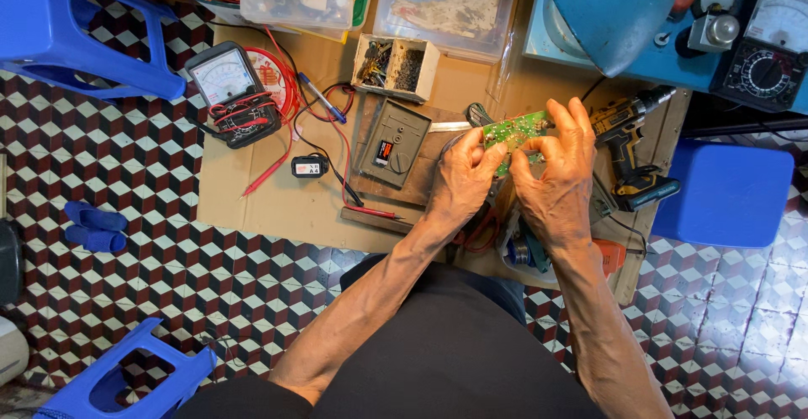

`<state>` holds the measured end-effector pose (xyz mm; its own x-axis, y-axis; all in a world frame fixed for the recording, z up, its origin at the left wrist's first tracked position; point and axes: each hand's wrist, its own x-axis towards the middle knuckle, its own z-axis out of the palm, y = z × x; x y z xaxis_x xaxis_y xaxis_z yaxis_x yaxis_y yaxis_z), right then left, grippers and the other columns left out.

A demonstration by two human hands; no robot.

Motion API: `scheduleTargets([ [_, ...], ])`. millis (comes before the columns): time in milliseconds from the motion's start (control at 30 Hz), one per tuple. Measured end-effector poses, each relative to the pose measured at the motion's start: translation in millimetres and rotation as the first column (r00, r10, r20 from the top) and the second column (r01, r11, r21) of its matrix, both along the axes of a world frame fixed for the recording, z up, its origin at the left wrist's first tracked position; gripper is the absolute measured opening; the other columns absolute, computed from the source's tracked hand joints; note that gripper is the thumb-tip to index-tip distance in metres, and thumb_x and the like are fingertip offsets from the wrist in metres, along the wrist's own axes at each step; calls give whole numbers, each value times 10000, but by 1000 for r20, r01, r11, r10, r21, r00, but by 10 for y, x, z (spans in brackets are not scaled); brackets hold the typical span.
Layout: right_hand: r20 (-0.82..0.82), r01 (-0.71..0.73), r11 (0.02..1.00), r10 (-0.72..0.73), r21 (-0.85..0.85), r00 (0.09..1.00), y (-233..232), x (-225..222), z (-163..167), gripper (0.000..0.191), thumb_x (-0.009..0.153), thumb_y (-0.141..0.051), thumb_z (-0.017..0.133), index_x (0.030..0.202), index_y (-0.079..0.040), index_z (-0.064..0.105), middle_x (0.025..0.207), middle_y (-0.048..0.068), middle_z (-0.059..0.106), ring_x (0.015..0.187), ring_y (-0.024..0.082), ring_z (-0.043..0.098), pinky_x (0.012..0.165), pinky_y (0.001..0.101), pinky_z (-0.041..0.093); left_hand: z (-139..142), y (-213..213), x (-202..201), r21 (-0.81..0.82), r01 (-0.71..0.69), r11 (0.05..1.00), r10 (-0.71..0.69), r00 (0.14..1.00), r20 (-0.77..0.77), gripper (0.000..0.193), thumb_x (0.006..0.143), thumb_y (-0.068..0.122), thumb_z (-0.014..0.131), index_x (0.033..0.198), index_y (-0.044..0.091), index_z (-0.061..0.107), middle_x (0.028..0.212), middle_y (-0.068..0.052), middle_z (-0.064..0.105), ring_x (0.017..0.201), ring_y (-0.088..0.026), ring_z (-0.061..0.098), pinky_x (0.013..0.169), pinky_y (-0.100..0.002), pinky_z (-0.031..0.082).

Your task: The person holds a green circuit board and uses a heat gun to apply heat to specific components while manipulating the board with pliers. The person rotates the board to access different areas and continues heating the components.

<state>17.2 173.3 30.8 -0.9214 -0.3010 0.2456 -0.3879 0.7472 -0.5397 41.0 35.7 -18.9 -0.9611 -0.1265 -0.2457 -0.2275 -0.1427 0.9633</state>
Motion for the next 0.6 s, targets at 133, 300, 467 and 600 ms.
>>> scheduleTargets([
  [133, 16, 4, 999, -3, -45, 1000, 30, -7, -23, 109, 956, -60, 734, 964, 10, 651, 1556, 219, 497, 1536, 430, 348, 1251, 518, 337, -35, 6, 12, 3, 14, 1000, -14, 1000, 25, 250, 1024, 221, 604, 1193, 42, 648, 767, 8, 708, 645, -26, 530, 556, -233, 438],
  [300, 18, -7, 999, 7, -47, 1000, 36, -32, -29, 104, 955, -67, 736, 977, 2, 661, 1549, 216, 497, 1540, 428, 352, 1257, 519, 335, -41, 12, 20, -48, 32, 998, -32, 999, -9, 242, 1035, 221, 603, 1170, 26, 644, 736, 2, 681, 638, -30, 510, 547, -248, 431],
  [467, 31, -22, 1000, 22, -18, 999, 28, -19, -27, 109, 930, -68, 744, 933, 8, 664, 1519, 225, 511, 1513, 436, 362, 1234, 527, 337, -33, 8, 27, -21, 20, 1000, -20, 1000, 13, 256, 1034, 228, 596, 1177, 23, 652, 723, -1, 671, 622, -31, 485, 527, -253, 409],
  [600, 47, 2, 998, 1, -62, 999, 30, -30, -28, 92, 941, -60, 734, 947, 6, 671, 1520, 233, 511, 1517, 435, 365, 1238, 523, 342, -17, 18, 13, 3, 27, 1000, -27, 1000, -9, 253, 1038, 233, 590, 1179, 29, 642, 759, 2, 702, 646, -20, 533, 547, -239, 437],
])
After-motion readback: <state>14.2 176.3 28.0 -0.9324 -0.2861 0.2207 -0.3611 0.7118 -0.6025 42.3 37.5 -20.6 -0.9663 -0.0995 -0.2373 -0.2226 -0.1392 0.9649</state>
